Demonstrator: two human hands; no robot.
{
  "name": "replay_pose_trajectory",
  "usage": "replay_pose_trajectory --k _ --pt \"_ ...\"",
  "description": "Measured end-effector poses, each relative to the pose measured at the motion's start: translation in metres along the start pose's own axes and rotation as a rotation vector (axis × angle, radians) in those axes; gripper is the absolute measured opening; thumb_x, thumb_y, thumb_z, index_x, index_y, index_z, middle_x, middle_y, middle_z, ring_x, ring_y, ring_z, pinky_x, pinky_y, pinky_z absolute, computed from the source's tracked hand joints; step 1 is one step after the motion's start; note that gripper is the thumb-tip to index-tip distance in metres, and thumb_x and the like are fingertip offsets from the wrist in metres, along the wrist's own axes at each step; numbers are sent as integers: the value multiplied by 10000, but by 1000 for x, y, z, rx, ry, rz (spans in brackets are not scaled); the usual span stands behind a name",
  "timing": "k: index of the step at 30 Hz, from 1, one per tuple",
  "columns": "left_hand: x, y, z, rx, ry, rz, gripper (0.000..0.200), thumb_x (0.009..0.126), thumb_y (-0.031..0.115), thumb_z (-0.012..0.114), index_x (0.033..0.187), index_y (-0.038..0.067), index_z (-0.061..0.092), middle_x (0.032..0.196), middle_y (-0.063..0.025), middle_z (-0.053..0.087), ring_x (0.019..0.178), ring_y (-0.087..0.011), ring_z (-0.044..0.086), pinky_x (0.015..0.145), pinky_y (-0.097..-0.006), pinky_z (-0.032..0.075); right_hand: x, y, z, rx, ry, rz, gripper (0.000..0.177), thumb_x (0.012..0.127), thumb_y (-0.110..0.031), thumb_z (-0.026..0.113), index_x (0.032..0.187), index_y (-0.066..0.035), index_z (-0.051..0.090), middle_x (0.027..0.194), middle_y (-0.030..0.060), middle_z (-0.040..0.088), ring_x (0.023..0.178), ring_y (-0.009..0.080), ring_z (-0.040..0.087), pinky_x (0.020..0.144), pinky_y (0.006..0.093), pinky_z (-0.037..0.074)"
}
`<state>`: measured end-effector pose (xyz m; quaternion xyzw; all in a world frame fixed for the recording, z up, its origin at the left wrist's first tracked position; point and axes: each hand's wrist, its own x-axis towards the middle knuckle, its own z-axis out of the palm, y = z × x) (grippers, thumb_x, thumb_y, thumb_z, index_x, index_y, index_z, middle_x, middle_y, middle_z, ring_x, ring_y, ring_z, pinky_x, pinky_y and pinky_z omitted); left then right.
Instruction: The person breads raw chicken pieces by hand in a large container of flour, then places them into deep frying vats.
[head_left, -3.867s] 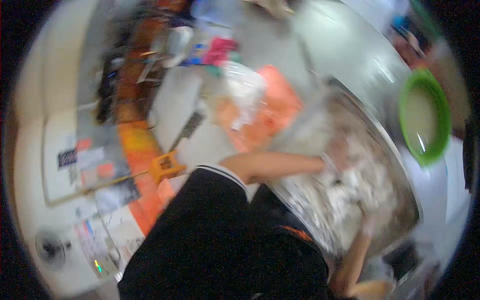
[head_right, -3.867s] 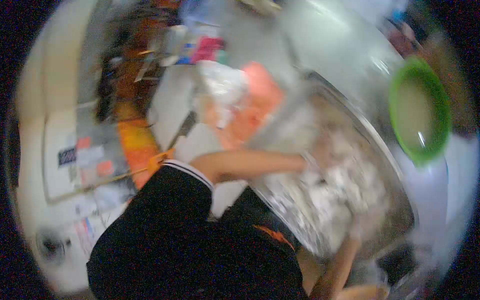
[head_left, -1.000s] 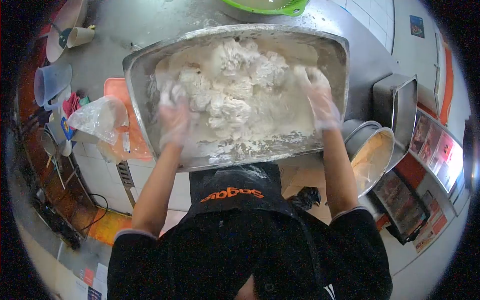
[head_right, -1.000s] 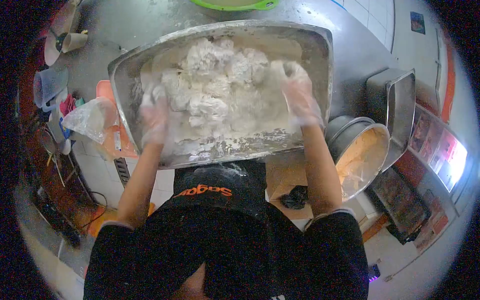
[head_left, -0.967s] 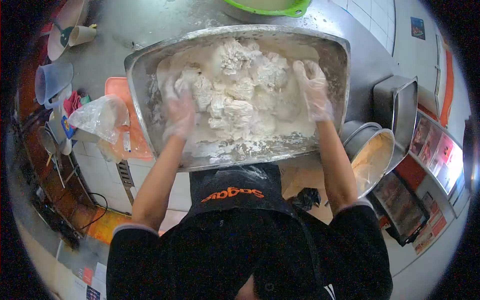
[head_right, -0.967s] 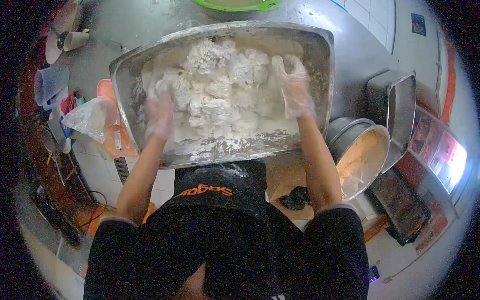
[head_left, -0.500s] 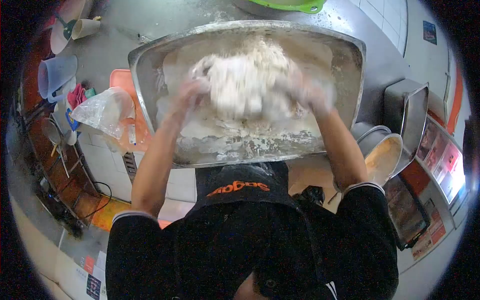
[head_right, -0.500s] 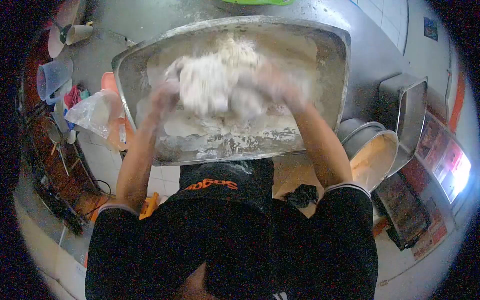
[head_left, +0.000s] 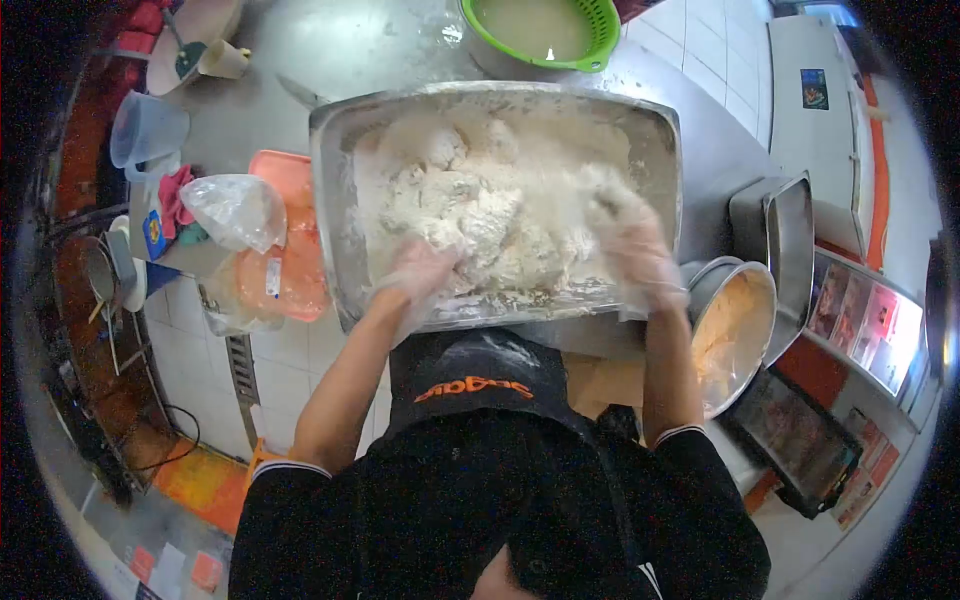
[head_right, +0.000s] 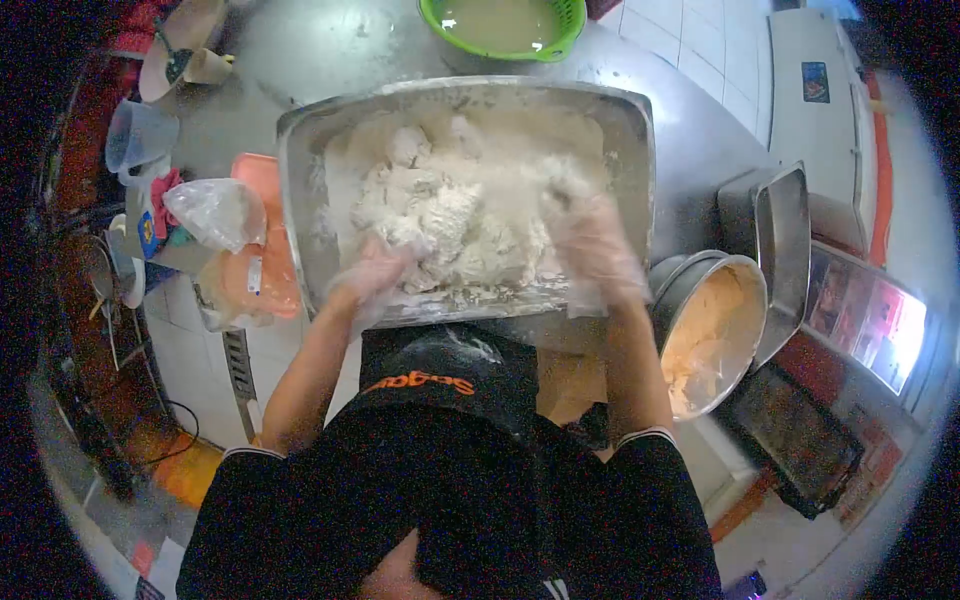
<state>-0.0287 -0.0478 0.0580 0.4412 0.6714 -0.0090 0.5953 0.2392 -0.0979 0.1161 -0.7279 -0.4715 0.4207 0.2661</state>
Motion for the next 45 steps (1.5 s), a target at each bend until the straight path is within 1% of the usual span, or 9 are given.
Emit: replay_pose_trajectory --k 2,8,10,12,17,22,28,39,45 --pt "-38 35 -29 414 -9 218 522 808 384 681 1088 -37 552 897 -135 626 810 -198 589 678 -358 480 -16 -47 -22 287 49 141 245 913 -247 616 1034 -34 632 942 88 613 907 144 583 705 265 511" --pt "-39 79 -8 -440 147 781 385 835 414 664 922 40 628 820 -146 649 727 -297 620 665 -426 492 -2 -11 6 -329 166 -237 279 899 -196 585 1142 -60 574 1000 106 624 963 272 599 858 378 490" --pt "-18 57 18 920 110 638 394 825 370 663 995 17 614 918 -169 655 814 -364 630 748 -442 508 2 25 29 -599 -37 -260 360 906 -218 564 1222 -49 525 1179 128 571 1121 286 533 974 399 426" --pt "-30 22 5 375 760 1118 422 793 348 671 1015 -5 605 977 -189 656 846 -362 632 794 -459 500 -25 16 8 -470 259 -471 446 924 -255 524 1293 -11 469 1338 125 490 1256 256 448 1065 383 360" --pt "-52 -23 -53 477 694 152 358 770 296 666 931 -10 571 1047 -230 602 960 -350 601 799 -474 462 47 205 -45 -1651 630 13 421 918 -405 530 1047 -19 639 1020 160 646 961 210 618 812 338 505" --pt "-40 -85 -51 452 858 496 307 838 280 603 972 3 587 962 -224 624 952 -379 611 797 -480 465 57 152 -82 -209 455 110 504 785 -490 638 819 12 678 777 161 668 718 276 634 648 420 507" --pt "-103 -144 -37 195 1138 605 256 905 258 527 832 16 570 831 -206 602 781 -376 593 720 -479 461 10 69 -73 32 530 -50 508 802 -484 630 884 16 657 819 152 663 743 261 630 662 397 505" --pt "-201 -386 -172 160 1355 880 140 828 159 576 785 37 522 731 -172 555 689 -393 556 611 -473 439 -271 -197 327 246 105 -227 526 833 -474 616 1002 25 620 896 134 654 788 234 623 688 355 500" --pt "-210 -578 -346 -465 966 623 281 829 267 591 736 8 533 697 -209 570 658 -400 569 595 -469 448 -289 -287 534 276 -163 -168 543 850 -469 608 1067 29 599 938 125 649 813 219 619 702 332 497"
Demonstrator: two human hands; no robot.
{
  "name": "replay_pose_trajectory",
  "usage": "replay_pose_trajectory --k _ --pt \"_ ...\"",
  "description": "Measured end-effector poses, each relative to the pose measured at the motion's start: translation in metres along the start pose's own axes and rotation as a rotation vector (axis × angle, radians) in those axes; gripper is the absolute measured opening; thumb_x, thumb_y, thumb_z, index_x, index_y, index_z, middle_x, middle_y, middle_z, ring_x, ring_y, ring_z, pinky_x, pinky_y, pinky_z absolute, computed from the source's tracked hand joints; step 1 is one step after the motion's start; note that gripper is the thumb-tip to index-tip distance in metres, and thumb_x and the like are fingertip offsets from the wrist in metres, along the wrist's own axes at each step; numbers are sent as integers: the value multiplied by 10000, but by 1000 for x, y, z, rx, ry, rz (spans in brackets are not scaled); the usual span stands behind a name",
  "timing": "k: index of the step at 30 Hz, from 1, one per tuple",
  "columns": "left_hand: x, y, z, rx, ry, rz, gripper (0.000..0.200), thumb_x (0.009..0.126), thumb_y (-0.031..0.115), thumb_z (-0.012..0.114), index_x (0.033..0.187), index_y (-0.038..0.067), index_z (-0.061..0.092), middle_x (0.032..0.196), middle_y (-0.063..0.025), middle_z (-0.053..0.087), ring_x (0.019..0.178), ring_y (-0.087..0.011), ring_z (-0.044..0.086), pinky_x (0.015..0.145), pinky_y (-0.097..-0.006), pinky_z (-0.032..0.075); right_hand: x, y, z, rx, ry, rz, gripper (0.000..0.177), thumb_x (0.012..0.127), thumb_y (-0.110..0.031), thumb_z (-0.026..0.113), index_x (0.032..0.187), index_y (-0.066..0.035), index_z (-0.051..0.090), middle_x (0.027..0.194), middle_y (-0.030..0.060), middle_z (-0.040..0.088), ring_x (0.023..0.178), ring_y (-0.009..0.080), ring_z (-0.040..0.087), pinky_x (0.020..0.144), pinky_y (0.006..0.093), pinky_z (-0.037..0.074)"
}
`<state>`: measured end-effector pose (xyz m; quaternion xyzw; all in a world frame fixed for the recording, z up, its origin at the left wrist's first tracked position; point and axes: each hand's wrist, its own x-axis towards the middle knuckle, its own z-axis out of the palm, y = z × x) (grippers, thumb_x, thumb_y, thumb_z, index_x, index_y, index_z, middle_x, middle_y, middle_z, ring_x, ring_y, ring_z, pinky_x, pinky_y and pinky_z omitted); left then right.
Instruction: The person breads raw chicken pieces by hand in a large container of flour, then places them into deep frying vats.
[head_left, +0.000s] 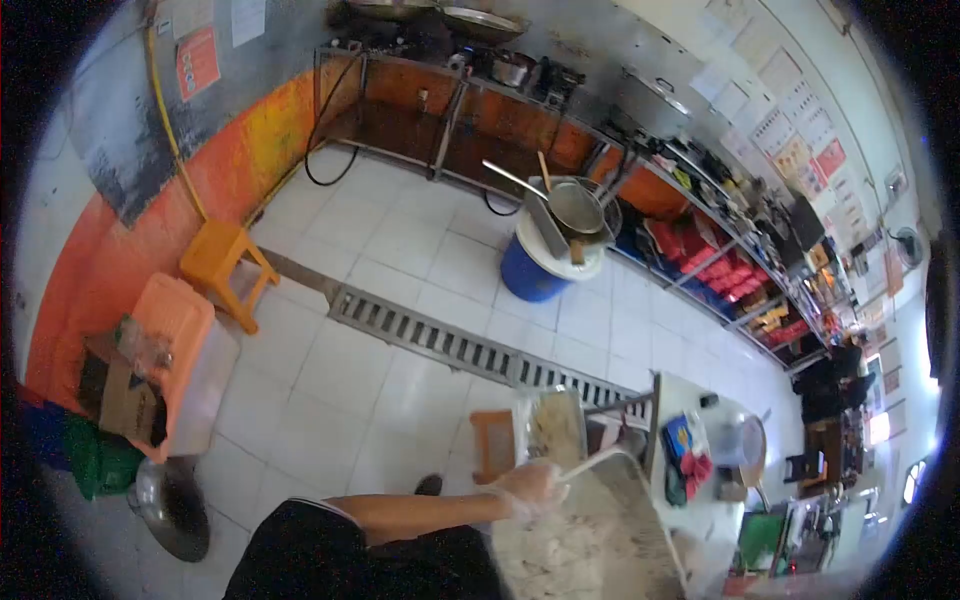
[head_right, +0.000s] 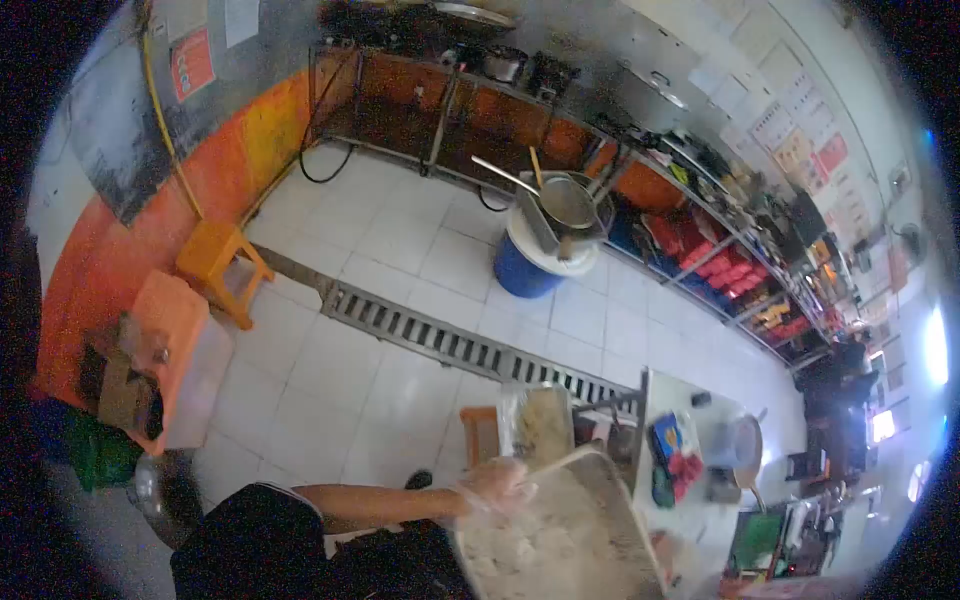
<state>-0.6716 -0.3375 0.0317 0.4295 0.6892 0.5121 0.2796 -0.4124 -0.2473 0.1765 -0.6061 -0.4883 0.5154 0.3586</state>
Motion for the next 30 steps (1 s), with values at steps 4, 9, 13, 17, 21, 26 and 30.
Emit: replay_pose_trajectory --k 4,9,13,17,21,26,30 --pt "39 -56 -161 129 -27 -453 379 898 352 572 786 -11 572 787 -234 601 733 -407 600 666 -503 457 44 12 136 28 -117 110 556 862 -465 603 1110 32 585 966 118 646 830 209 616 712 317 495" --pt "77 -124 -353 282 430 -221 338 919 289 513 859 -32 600 739 -243 590 718 -408 576 683 -481 456 77 -2 337 125 -321 240 574 876 -460 596 1164 36 568 1001 110 642 850 197 612 724 297 493" --pt "133 -124 -513 380 616 -641 447 916 377 540 787 -50 558 718 -256 554 684 -411 550 657 -481 425 80 -46 484 117 -450 297 590 887 -457 591 1207 39 555 1029 104 639 867 187 610 733 282 491" --pt "227 -208 -684 295 705 -521 513 894 442 562 745 -49 545 708 -259 548 664 -414 534 641 -486 413 98 -82 652 113 -502 291 608 899 -453 586 1250 42 541 1057 97 635 883 177 607 743 267 489" --pt "306 -190 -770 423 744 -555 494 886 449 567 778 -33 577 735 -263 577 685 -413 554 659 -482 430 113 -122 759 91 -554 206 512 900 -413 579 1172 21 580 1007 95 644 869 188 618 731 287 499" --pt "443 -207 -897 548 598 -550 523 869 511 557 763 3 620 803 -237 631 749 -389 604 703 -463 457 143 -144 879 -13 -612 42 401 902 -363 571 1075 -6 629 944 91 655 851 201 632 717 312 510" --pt "541 -285 -1016 512 559 -396 546 856 524 581 738 -8 613 693 -201 605 644 -304 583 640 -444 446 183 -108 1002 -459 -570 -444 328 903 -323 564 997 -27 668 894 89 664 837 211 643 705 333 519"
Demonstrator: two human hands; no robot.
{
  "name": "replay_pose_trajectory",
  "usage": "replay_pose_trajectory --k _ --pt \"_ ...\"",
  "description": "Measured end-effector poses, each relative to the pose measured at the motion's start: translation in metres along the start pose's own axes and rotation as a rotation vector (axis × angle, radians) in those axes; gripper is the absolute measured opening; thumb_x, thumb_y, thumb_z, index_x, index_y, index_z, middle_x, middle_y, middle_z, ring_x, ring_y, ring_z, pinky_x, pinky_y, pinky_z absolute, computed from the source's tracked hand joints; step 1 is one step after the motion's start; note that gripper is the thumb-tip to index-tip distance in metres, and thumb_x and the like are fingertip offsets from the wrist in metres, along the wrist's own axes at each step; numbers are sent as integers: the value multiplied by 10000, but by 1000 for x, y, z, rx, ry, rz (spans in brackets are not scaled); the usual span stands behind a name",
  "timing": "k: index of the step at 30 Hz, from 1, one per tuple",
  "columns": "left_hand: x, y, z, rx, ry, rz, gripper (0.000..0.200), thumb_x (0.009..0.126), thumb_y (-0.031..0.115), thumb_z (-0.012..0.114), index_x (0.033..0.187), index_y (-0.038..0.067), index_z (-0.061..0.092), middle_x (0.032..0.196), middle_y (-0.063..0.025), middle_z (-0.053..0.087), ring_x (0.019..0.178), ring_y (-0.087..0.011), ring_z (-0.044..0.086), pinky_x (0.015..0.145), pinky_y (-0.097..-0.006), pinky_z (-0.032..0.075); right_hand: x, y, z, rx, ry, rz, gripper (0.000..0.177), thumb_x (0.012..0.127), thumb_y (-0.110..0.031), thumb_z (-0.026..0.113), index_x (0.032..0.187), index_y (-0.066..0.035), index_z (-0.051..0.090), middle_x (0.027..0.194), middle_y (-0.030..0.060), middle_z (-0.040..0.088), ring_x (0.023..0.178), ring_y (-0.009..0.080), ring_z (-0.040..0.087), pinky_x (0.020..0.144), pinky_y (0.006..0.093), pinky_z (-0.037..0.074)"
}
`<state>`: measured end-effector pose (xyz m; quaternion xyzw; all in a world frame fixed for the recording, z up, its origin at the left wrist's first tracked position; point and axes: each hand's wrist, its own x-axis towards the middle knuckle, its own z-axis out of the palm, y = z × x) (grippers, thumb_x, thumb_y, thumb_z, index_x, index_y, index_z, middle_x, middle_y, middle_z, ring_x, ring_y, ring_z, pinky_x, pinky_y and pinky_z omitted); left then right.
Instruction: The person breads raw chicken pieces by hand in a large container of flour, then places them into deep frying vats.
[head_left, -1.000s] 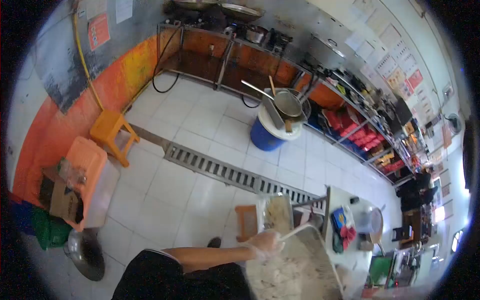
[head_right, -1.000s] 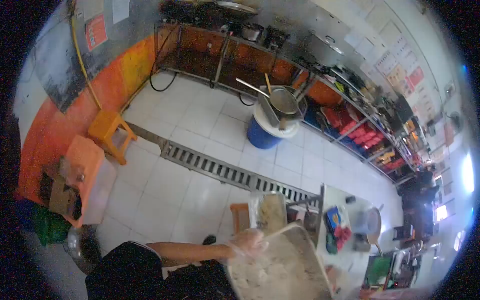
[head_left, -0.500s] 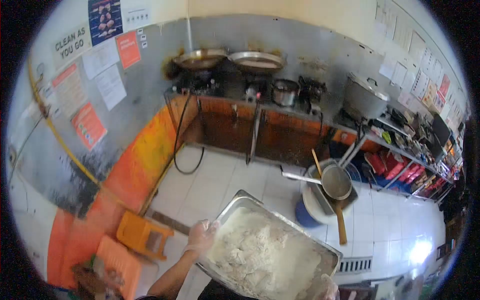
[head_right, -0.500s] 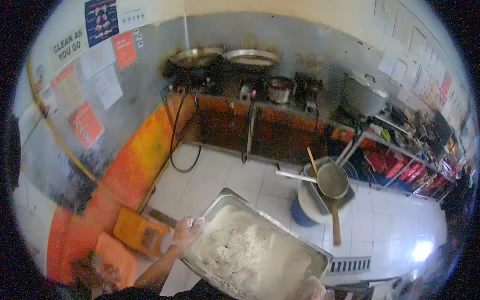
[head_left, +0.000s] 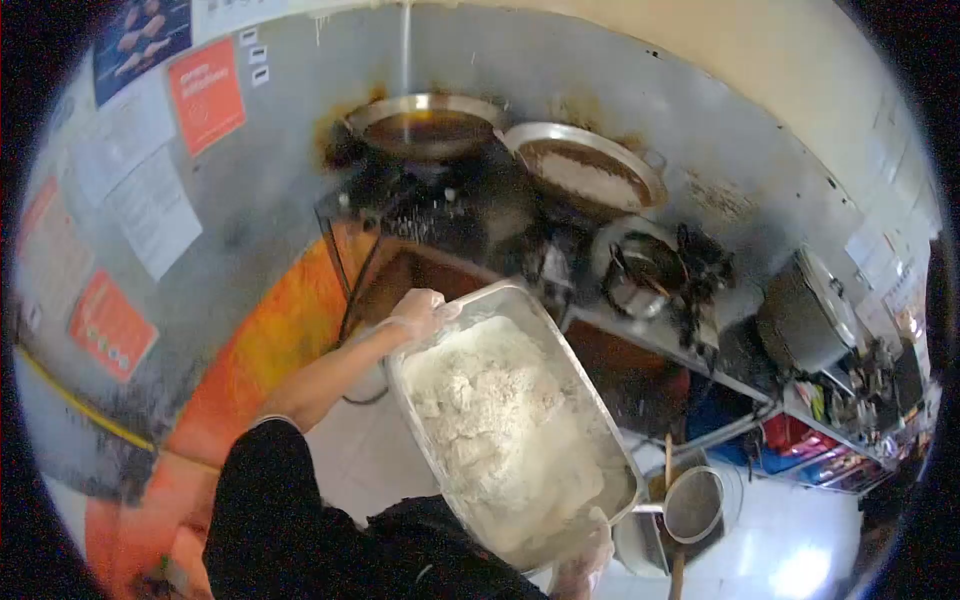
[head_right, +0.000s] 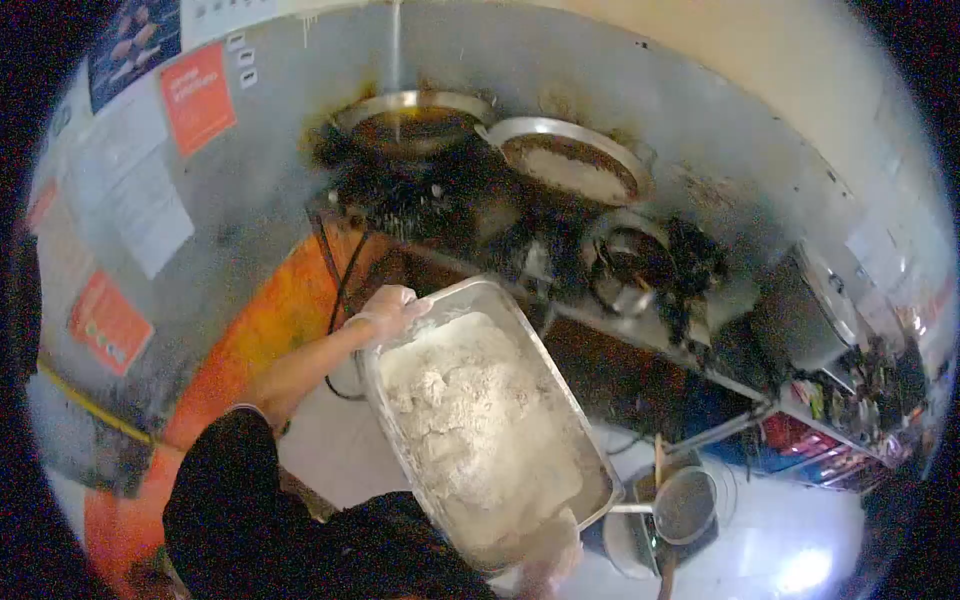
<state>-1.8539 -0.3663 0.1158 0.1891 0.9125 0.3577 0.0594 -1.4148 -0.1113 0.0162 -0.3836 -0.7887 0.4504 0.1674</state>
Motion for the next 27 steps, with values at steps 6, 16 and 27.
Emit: replay_pose_trajectory --k 6,16,27 --pt "108 37 -10 224 -13 94 584 844 551 588 741 -22 629 670 -197 607 625 -301 583 641 -435 455 19 -146 24 502 -50 308 251 811 -236 595 929 -24 655 792 78 662 735 188 620 650 307 498" --pt "151 37 21 362 -114 223 548 947 474 452 1107 -35 575 1086 -250 582 1113 -390 533 973 -432 412 -27 -159 38 -12 -527 101 335 776 -143 690 1105 -102 642 907 105 708 830 272 668 758 382 517" --pt "-137 39 -9 -84 -11 -456 375 939 301 502 1141 -5 581 1086 -260 606 1003 -381 593 843 -445 461 -13 -183 31 -243 -833 -30 279 917 -285 581 1111 -88 619 1011 127 671 927 261 645 825 392 511"
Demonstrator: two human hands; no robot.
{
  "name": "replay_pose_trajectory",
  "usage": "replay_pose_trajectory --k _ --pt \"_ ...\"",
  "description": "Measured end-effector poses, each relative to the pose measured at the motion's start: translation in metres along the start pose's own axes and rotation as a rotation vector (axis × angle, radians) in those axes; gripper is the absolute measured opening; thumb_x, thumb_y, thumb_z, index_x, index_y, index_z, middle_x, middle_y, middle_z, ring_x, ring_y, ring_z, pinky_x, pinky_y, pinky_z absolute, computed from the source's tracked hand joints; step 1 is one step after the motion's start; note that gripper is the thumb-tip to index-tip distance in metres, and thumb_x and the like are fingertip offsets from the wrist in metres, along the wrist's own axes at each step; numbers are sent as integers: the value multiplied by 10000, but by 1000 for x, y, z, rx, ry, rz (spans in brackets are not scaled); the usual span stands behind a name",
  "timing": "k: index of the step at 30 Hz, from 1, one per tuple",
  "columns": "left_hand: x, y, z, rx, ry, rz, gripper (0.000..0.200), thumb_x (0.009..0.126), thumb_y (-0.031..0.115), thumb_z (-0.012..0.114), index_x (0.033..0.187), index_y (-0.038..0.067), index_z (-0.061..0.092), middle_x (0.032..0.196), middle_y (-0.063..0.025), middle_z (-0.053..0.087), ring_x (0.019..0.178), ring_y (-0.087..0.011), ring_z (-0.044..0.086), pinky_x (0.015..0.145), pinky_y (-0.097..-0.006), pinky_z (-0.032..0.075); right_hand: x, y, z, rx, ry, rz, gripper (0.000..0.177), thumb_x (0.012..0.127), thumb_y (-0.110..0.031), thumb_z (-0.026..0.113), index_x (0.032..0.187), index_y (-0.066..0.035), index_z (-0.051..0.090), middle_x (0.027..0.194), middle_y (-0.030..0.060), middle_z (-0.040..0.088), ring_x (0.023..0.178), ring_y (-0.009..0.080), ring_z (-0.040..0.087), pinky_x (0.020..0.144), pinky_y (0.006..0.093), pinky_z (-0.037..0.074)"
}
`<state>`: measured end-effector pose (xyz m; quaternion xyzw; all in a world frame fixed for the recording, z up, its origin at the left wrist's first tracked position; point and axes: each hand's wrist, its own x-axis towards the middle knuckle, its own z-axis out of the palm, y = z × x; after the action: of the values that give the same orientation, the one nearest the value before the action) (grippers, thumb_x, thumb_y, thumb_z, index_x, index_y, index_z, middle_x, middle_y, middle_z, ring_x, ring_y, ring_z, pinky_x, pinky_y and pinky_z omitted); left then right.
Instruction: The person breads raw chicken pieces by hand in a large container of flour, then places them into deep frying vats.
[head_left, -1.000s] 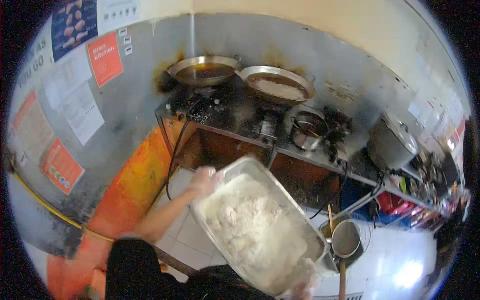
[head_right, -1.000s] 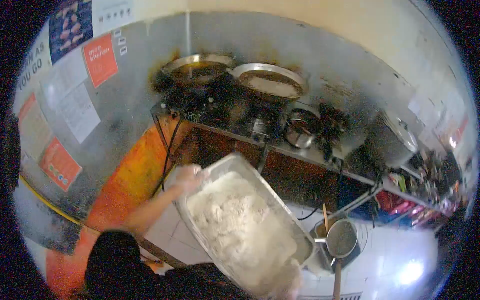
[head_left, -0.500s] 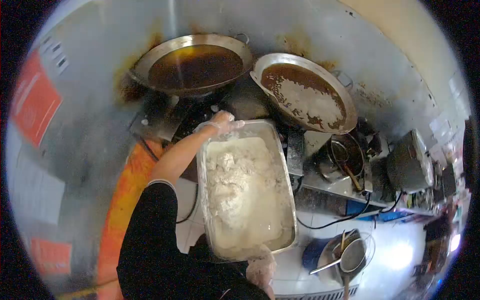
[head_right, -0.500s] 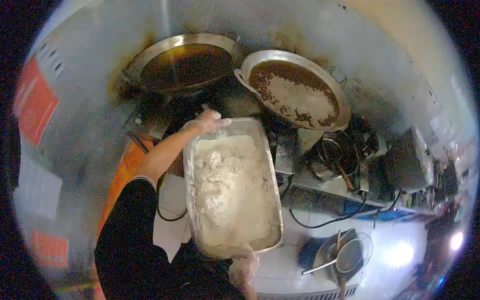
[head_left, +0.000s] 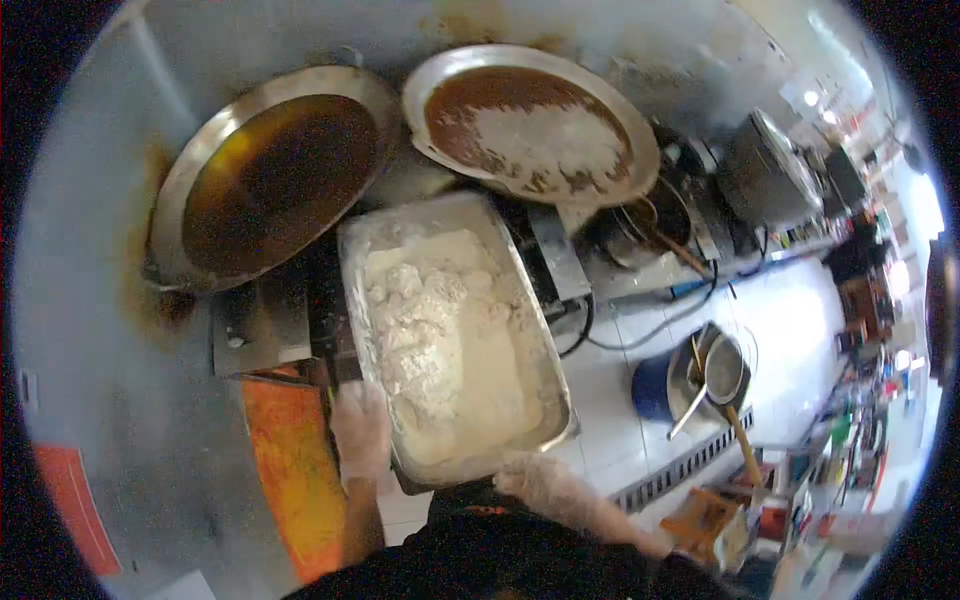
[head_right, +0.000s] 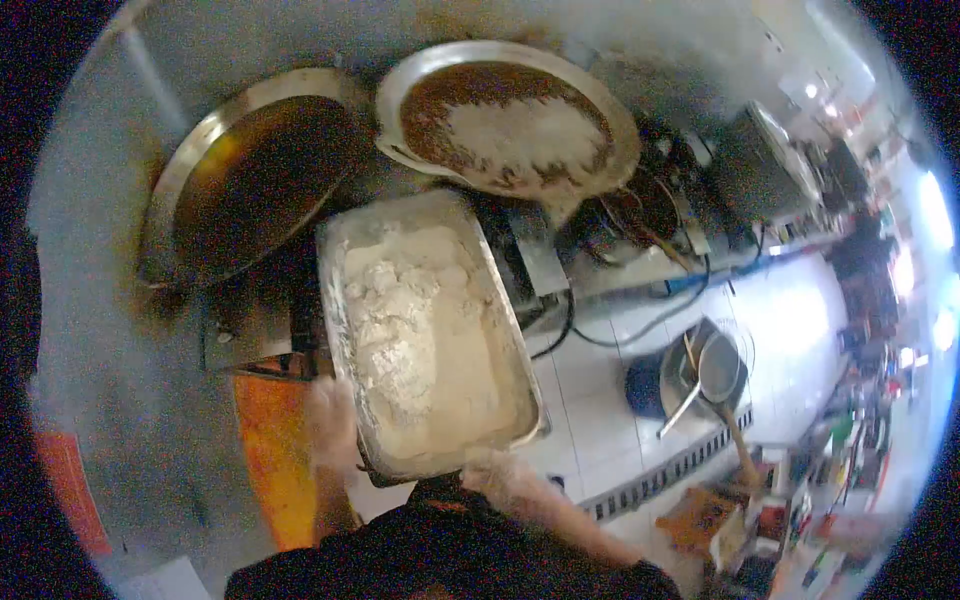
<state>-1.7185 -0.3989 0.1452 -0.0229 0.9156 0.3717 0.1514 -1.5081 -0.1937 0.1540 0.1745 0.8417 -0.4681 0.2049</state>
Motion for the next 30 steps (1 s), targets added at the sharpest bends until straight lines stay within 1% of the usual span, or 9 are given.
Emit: replay_pose_trajectory --k 3,6,12,15,18,21,25,28,30 --pt "-42 -34 30 -167 -108 -94 416 966 313 458 1167 -34 567 1080 -250 618 965 -337 618 826 -430 467 -8 17 -35 396 -321 74 140 888 -203 605 915 -66 613 810 56 599 789 159 602 713 343 504" --pt "-46 -45 42 -545 -59 -135 426 984 306 434 1168 -55 563 1032 -205 641 912 -279 619 818 -400 464 -23 -6 -92 926 160 305 117 878 -164 587 833 -58 607 758 -10 577 709 148 582 646 287 477" --pt "-33 -60 38 -193 77 -221 585 987 384 438 1301 -109 432 1238 -256 544 1131 -308 543 951 -367 412 26 72 -249 -296 1192 30 224 908 -213 513 918 -1 585 853 237 611 824 392 611 717 472 467" --pt "-33 -50 25 -202 76 -166 648 976 423 463 1336 -112 397 1296 -253 510 1199 -300 506 987 -363 393 51 81 -336 -870 1168 352 435 851 -441 587 892 -9 606 920 212 656 875 359 650 769 453 505" --pt "-46 -19 28 -264 125 -166 626 965 423 492 1306 -99 439 1254 -228 544 1152 -288 533 958 -371 411 65 108 -403 -264 380 676 503 865 -501 590 883 0 620 831 194 678 841 290 676 706 383 526" --pt "-64 -7 12 -126 170 -209 552 952 398 529 1214 -89 518 1164 -178 599 1058 -263 575 895 -367 442 74 173 -442 -1011 -22 47 437 785 -329 614 1050 13 553 845 205 648 805 329 649 690 412 521" --pt "-103 50 26 609 717 9 417 938 356 570 1003 -54 604 971 -100 630 868 -226 590 781 -353 464 28 182 -422 -948 334 188 374 829 -197 568 1140 4 511 919 220 618 781 375 636 679 466 524" --pt "-133 181 88 -171 775 223 356 949 307 557 984 -43 610 968 -131 629 886 -258 598 790 -375 460 19 240 -381 -951 473 240 285 968 -273 451 1076 -42 579 865 207 626 724 377 650 590 497 520" --pt "-154 200 138 81 493 495 302 970 257 516 998 -30 605 958 -143 622 890 -276 598 821 -399 462 10 243 -384 -905 501 143 278 952 -248 455 1088 -39 577 779 222 627 702 370 649 586 418 539"
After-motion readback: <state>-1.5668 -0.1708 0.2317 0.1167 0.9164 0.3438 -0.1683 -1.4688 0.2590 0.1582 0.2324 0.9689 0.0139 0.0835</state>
